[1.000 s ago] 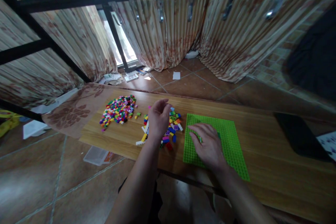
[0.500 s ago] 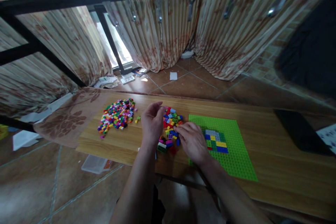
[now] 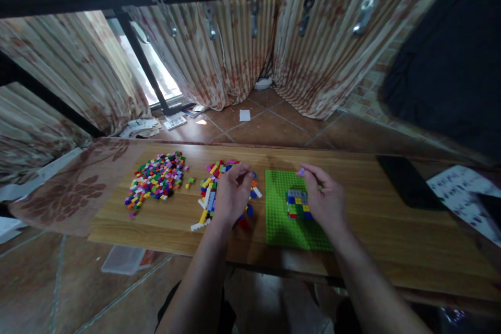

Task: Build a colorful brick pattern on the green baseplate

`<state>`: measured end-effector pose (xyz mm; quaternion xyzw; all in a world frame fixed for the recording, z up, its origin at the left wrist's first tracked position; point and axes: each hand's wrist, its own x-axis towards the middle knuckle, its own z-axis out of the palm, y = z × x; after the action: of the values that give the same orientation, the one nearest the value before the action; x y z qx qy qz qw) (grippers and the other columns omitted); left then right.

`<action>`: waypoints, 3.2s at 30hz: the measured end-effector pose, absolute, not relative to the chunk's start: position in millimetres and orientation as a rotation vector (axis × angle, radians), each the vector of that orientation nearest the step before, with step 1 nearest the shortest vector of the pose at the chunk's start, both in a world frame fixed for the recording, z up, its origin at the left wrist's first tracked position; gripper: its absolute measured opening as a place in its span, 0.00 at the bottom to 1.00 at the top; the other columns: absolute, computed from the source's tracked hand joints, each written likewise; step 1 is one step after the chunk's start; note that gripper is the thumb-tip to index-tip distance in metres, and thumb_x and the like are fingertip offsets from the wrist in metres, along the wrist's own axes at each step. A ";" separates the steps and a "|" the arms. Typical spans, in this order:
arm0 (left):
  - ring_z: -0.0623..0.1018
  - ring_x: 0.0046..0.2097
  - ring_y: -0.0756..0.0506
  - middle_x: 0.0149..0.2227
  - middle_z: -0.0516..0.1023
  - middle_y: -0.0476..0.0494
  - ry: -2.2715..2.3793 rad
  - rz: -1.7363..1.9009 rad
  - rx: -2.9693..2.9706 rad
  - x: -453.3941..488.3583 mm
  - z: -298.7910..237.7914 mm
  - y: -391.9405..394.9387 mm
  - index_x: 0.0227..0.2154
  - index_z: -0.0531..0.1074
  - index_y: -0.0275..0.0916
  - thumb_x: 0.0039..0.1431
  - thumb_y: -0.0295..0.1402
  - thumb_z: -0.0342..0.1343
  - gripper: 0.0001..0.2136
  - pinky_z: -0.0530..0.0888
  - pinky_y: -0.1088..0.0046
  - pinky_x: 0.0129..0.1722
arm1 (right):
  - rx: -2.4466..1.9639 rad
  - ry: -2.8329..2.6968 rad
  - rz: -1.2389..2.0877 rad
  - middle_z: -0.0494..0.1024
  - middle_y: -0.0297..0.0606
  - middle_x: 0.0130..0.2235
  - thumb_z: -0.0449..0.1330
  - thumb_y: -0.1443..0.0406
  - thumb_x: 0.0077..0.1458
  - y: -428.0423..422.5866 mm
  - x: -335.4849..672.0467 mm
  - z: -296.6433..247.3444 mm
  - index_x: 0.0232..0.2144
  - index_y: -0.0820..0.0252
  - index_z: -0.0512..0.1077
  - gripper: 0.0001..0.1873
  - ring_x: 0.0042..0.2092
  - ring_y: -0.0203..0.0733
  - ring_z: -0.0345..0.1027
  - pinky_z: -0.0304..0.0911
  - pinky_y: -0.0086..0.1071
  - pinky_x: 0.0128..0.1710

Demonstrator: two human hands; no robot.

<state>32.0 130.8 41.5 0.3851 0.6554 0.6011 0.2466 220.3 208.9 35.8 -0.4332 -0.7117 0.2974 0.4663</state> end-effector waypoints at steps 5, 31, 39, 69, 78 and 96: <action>0.80 0.38 0.47 0.36 0.82 0.43 1.847 1.404 1.302 55.2 42.4 134.2 0.38 0.77 0.36 0.57 0.26 0.54 0.08 0.75 0.71 0.41 | -1.223 -1.543 1.056 0.82 0.41 0.35 0.58 0.55 0.55 231.5 255.6 27.2 0.42 0.58 0.77 0.18 0.37 0.44 0.76 0.70 0.40 0.40; 0.80 0.48 0.43 0.45 0.82 0.40 1.849 1.029 1.658 107.0 30.3 154.4 0.42 0.77 0.37 0.57 0.22 0.53 0.13 0.74 0.63 0.53 | -1.027 -2.085 0.942 0.82 0.37 0.40 0.56 0.66 0.57 228.1 267.9 20.5 0.40 0.52 0.80 0.13 0.44 0.44 0.74 0.67 0.42 0.48; 0.80 0.48 0.43 0.47 0.81 0.39 1.853 0.989 1.668 108.2 31.3 153.7 0.44 0.77 0.37 0.58 0.22 0.53 0.14 0.74 0.63 0.53 | -1.042 -2.165 0.939 0.83 0.37 0.40 0.54 0.66 0.59 233.9 265.0 16.4 0.39 0.53 0.80 0.14 0.44 0.45 0.75 0.67 0.42 0.48; 0.80 0.48 0.42 0.45 0.81 0.40 1.894 0.960 1.714 108.8 30.4 154.3 0.43 0.76 0.38 0.58 0.22 0.53 0.13 0.74 0.63 0.53 | -0.958 -2.141 0.985 0.82 0.36 0.40 0.60 0.66 0.54 228.7 267.7 17.1 0.36 0.53 0.80 0.09 0.44 0.43 0.74 0.66 0.43 0.50; 0.79 0.48 0.42 0.46 0.81 0.39 1.874 0.964 1.712 110.5 29.7 153.6 0.44 0.76 0.37 0.58 0.22 0.52 0.13 0.74 0.63 0.53 | -0.998 -2.098 1.078 0.82 0.37 0.38 0.61 0.67 0.52 231.8 266.0 16.9 0.34 0.55 0.79 0.07 0.43 0.43 0.75 0.67 0.40 0.48; 0.78 0.48 0.42 0.45 0.81 0.40 1.926 0.915 1.793 111.1 29.2 152.4 0.45 0.76 0.38 0.59 0.24 0.52 0.13 0.73 0.63 0.53 | -1.073 -1.670 1.170 0.82 0.40 0.42 0.62 0.57 0.51 239.3 271.5 8.0 0.43 0.56 0.78 0.17 0.44 0.44 0.75 0.67 0.43 0.50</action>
<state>111.1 152.4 29.2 0.6336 0.6803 0.3232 0.1769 271.5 239.3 8.0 -0.4256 -0.6620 0.4641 0.4066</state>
